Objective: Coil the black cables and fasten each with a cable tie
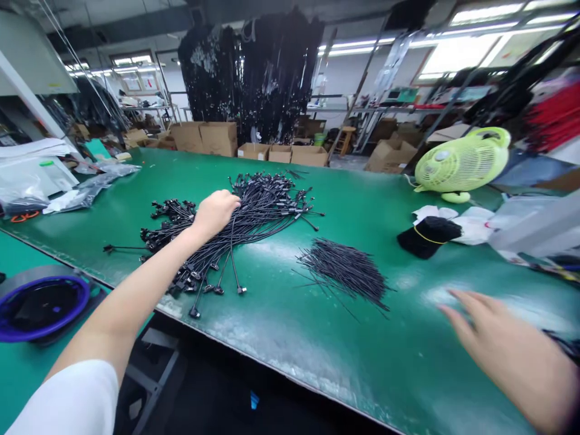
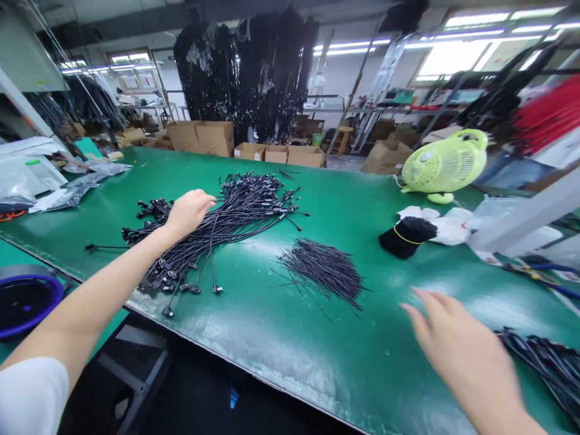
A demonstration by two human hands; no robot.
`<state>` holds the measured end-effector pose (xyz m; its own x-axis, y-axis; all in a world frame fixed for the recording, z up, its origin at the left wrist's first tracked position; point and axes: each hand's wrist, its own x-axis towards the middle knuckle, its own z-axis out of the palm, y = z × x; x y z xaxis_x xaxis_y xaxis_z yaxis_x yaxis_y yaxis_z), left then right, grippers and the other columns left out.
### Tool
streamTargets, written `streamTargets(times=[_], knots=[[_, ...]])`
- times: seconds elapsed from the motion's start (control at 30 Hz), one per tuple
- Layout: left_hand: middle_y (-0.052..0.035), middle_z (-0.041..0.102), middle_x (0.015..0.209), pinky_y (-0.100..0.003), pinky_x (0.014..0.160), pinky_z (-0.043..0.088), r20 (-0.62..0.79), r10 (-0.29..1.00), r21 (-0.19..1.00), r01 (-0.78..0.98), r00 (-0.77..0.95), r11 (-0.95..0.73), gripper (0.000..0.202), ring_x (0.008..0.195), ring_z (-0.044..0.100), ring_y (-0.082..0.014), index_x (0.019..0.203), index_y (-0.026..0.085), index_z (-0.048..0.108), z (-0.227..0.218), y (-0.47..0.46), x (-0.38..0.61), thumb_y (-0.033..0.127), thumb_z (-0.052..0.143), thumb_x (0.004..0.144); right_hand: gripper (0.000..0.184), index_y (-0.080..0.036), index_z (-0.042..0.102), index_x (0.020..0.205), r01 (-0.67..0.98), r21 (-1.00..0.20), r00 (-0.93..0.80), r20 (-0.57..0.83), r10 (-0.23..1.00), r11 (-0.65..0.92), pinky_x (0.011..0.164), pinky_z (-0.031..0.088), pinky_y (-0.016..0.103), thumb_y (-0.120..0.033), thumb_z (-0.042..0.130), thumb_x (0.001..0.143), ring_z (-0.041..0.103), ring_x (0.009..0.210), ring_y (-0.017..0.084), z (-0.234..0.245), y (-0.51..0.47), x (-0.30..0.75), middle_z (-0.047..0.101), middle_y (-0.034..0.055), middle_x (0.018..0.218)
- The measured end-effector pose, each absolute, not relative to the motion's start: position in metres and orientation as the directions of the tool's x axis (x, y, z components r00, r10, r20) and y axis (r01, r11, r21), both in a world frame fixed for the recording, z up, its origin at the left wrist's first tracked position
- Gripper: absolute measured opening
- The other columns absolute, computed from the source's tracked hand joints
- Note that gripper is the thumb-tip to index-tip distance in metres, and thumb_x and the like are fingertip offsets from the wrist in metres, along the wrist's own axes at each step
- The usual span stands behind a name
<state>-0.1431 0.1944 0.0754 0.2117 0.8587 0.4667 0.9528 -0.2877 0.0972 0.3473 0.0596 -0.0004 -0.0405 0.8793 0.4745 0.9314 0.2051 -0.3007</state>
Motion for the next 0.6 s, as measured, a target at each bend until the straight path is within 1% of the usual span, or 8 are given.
streamTargets(times=[0.03,0.13,0.23,0.3,0.4,0.47,0.53,0.6], knots=[[-0.0103,0.065,0.107,-0.033,0.093,0.045,0.472,0.835,0.105,0.922,0.283,-0.372,0.032,0.103,0.059,-0.0227,0.110,0.017,0.068,0.079,0.183,-0.124,0.031,0.043,0.098,0.038,-0.034,0.061,0.116,0.927,-0.295,-0.076,0.459,0.885,0.232,0.070,0.046,0.050,-0.053,0.043,0.089,0.063,0.084,0.034,0.009,0.067,0.323,0.063,0.0202,0.109],[-0.0080,0.066,0.098,-0.031,0.084,0.048,0.389,0.829,0.212,0.836,0.402,-0.506,0.027,0.091,0.064,-0.0209,0.103,0.017,0.070,0.086,0.137,-0.074,0.023,0.045,0.095,0.051,-0.024,0.045,0.138,0.784,-0.477,-0.281,0.299,0.912,0.398,0.079,0.052,0.041,-0.042,0.048,0.090,0.066,0.084,0.023,0.035,0.101,0.228,0.062,0.0116,0.119],[-0.0070,0.067,0.098,-0.030,0.078,0.050,0.347,0.829,0.355,0.756,0.440,-0.550,0.033,0.085,0.065,-0.0194,0.119,0.019,0.064,0.089,0.084,-0.057,0.023,0.041,0.096,0.067,-0.021,0.022,0.152,0.650,-0.541,-0.453,0.287,0.844,0.534,0.078,0.052,0.033,-0.028,0.050,0.091,0.063,0.071,0.013,0.045,0.150,0.137,0.060,0.0102,0.123],[-0.0076,0.068,0.100,-0.028,0.076,0.051,0.349,0.844,0.439,0.725,0.407,-0.531,0.040,0.084,0.065,-0.0191,0.131,0.020,0.056,0.089,0.053,-0.066,0.024,0.037,0.097,0.059,-0.017,0.032,0.147,0.640,-0.474,-0.528,0.302,0.794,0.605,0.082,0.049,0.029,-0.023,0.051,0.092,0.062,0.080,0.013,0.046,0.183,0.094,0.060,0.0115,0.125],[-0.0064,0.070,0.104,-0.026,0.078,0.051,0.301,0.918,0.578,0.717,0.258,-0.390,0.041,0.088,0.066,-0.0188,0.133,0.022,0.055,0.088,0.017,-0.103,0.032,0.039,0.096,0.027,-0.013,0.060,0.117,0.650,-0.407,-0.551,0.329,0.767,0.642,0.083,0.045,0.027,-0.021,0.050,0.094,0.061,0.092,0.016,0.053,0.214,0.056,0.066,0.0105,0.109],[-0.0043,0.071,0.096,-0.026,0.072,0.051,0.247,0.968,0.661,0.723,0.041,-0.199,0.039,0.077,0.065,-0.0183,0.124,0.024,0.061,0.082,0.000,-0.135,0.041,0.045,0.093,0.023,-0.014,0.063,0.107,0.651,-0.386,-0.530,0.385,0.755,0.654,0.083,0.043,0.027,-0.021,0.043,0.098,0.060,0.093,0.017,0.065,0.215,0.043,0.066,0.0095,0.102],[-0.0014,0.068,0.079,-0.025,0.060,0.048,0.172,0.971,0.733,0.680,-0.165,-0.014,0.036,0.059,0.057,-0.0162,0.106,0.023,0.065,0.071,-0.013,-0.164,0.051,0.050,0.089,0.029,-0.017,0.060,0.112,0.649,-0.362,-0.495,0.467,0.732,0.669,0.084,0.040,0.026,-0.024,0.033,0.102,0.057,0.097,0.016,0.085,0.202,0.038,0.063,0.0089,0.108],[-0.0005,0.064,0.069,-0.025,0.058,0.047,0.095,0.966,0.805,0.590,-0.239,0.067,0.037,0.057,0.053,-0.0161,0.088,0.022,0.065,0.056,-0.025,-0.187,0.057,0.054,0.085,0.034,-0.020,0.057,0.116,0.653,-0.242,-0.496,0.580,0.646,0.718,0.085,0.038,0.027,-0.029,0.026,0.104,0.054,0.099,0.017,0.110,0.187,0.040,0.060,0.0083,0.110]])
